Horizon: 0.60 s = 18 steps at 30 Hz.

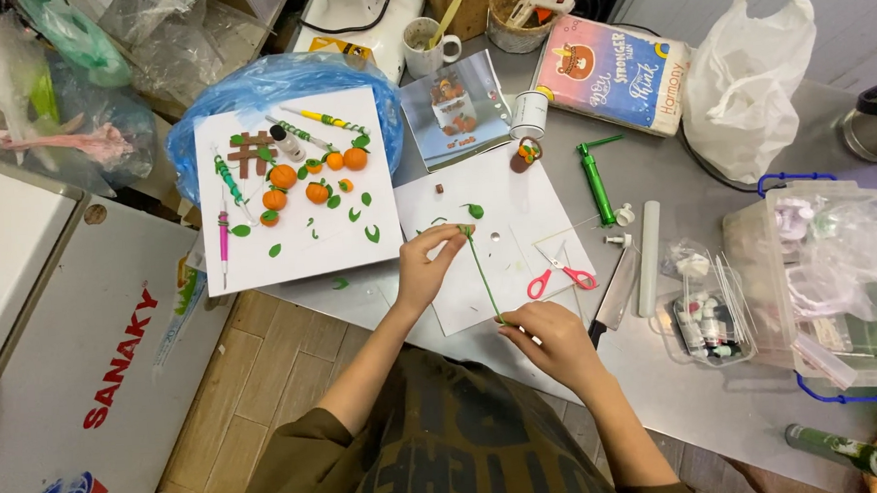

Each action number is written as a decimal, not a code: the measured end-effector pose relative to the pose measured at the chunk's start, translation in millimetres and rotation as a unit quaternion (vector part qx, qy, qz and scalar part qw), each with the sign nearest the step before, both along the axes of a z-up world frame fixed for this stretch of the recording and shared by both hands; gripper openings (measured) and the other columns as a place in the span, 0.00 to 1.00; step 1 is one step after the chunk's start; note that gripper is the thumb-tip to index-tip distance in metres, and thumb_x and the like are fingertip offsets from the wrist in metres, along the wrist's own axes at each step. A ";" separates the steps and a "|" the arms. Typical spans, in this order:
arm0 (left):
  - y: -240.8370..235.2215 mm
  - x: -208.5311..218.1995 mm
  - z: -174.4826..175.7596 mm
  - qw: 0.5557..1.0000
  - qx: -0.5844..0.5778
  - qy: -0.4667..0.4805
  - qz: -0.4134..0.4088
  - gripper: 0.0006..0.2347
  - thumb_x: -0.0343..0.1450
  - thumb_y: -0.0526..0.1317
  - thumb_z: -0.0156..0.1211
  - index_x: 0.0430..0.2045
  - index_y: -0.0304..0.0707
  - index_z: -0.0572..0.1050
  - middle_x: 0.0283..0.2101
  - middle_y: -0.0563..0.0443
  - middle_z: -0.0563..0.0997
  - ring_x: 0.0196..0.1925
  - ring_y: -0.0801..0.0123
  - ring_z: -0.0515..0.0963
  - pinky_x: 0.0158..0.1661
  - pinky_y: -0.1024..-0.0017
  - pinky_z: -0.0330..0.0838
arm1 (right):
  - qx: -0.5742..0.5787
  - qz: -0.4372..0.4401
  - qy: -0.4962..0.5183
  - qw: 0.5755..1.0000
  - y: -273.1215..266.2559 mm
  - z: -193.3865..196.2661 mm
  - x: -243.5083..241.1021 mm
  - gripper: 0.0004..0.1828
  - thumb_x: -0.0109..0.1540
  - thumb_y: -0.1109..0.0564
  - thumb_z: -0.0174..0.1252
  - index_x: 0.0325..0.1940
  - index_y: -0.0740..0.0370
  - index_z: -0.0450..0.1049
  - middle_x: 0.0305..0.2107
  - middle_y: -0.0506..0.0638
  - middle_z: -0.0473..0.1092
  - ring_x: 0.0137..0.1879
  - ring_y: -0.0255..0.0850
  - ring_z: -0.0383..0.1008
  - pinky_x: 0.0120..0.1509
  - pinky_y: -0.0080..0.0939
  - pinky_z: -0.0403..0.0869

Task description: Modeling small orange and leaf shapes from fondant to decorate a miniature basket.

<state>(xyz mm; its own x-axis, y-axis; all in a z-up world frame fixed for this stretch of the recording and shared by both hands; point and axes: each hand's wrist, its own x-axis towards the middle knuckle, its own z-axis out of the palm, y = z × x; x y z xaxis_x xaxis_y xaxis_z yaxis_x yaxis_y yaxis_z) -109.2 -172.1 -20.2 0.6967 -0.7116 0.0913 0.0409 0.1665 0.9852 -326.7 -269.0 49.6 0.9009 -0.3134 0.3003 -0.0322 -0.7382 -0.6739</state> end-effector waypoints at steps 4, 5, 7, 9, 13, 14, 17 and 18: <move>8.3 0.5 -8.4 0.936 0.071 -0.343 -0.041 0.06 0.71 0.40 0.66 0.35 0.37 0.84 0.40 0.49 0.87 0.46 0.63 0.85 0.63 0.58 0.69 | -0.035 0.000 -0.052 0.998 -12.6 27.9 1.7 0.07 0.59 0.59 0.67 0.40 0.61 0.79 0.26 0.49 0.74 0.30 0.41 0.72 0.34 0.40 0.69; 11.1 -2.1 -10.5 0.936 0.071 -0.343 -0.044 0.06 0.71 0.40 0.66 0.35 0.37 0.84 0.40 0.49 0.87 0.46 0.63 0.85 0.63 0.58 0.69 | -0.035 -0.002 -0.051 0.998 -19.0 29.4 3.0 0.07 0.59 0.59 0.67 0.40 0.61 0.79 0.26 0.49 0.74 0.30 0.41 0.72 0.34 0.40 0.69; 16.1 -6.1 -14.4 0.932 0.088 -0.314 -0.155 0.06 0.71 0.41 0.66 0.35 0.40 0.84 0.39 0.51 0.87 0.44 0.64 0.86 0.64 0.57 0.67 | -0.017 -0.051 -0.058 0.997 -32.3 32.3 6.2 0.08 0.59 0.60 0.66 0.42 0.62 0.80 0.28 0.50 0.75 0.29 0.40 0.72 0.34 0.39 0.69; 21.6 -11.7 -9.4 0.943 0.085 -0.258 -0.192 0.06 0.71 0.41 0.66 0.35 0.39 0.84 0.39 0.51 0.87 0.45 0.64 0.85 0.65 0.57 0.68 | -0.002 -0.085 -0.053 0.995 -45.8 24.6 8.9 0.08 0.60 0.60 0.66 0.42 0.63 0.80 0.28 0.50 0.75 0.30 0.39 0.72 0.35 0.38 0.68; 29.3 -17.7 -1.5 0.955 0.035 -0.101 -0.276 0.07 0.71 0.40 0.66 0.35 0.36 0.84 0.39 0.50 0.87 0.44 0.67 0.85 0.69 0.55 0.64 | 0.054 -0.158 -0.041 0.985 -63.5 1.6 12.4 0.08 0.63 0.59 0.66 0.44 0.64 0.81 0.29 0.50 0.76 0.31 0.36 0.72 0.36 0.35 0.68; 30.2 -18.3 0.2 0.956 0.035 -0.100 -0.274 0.07 0.71 0.40 0.66 0.35 0.36 0.84 0.39 0.50 0.87 0.44 0.67 0.85 0.69 0.55 0.64 | 0.054 -0.156 -0.040 0.985 -64.3 -3.1 12.9 0.08 0.63 0.59 0.66 0.44 0.64 0.81 0.29 0.50 0.76 0.31 0.36 0.72 0.36 0.35 0.68; 31.3 -20.6 5.2 0.948 0.024 -0.040 -0.314 0.07 0.73 0.39 0.64 0.34 0.35 0.84 0.39 0.50 0.88 0.43 0.70 0.84 0.71 0.56 0.62 | 0.080 -0.173 -0.036 0.981 -64.1 -13.0 12.6 0.08 0.63 0.58 0.66 0.45 0.64 0.80 0.31 0.50 0.77 0.32 0.35 0.72 0.37 0.33 0.69; 30.0 -20.7 7.6 0.948 0.037 -0.058 -0.312 0.06 0.73 0.39 0.64 0.33 0.35 0.85 0.38 0.51 0.88 0.43 0.71 0.84 0.70 0.58 0.64 | 0.087 -0.174 -0.031 0.980 -62.4 -13.1 11.8 0.08 0.63 0.58 0.65 0.45 0.64 0.81 0.31 0.50 0.76 0.32 0.35 0.72 0.37 0.34 0.69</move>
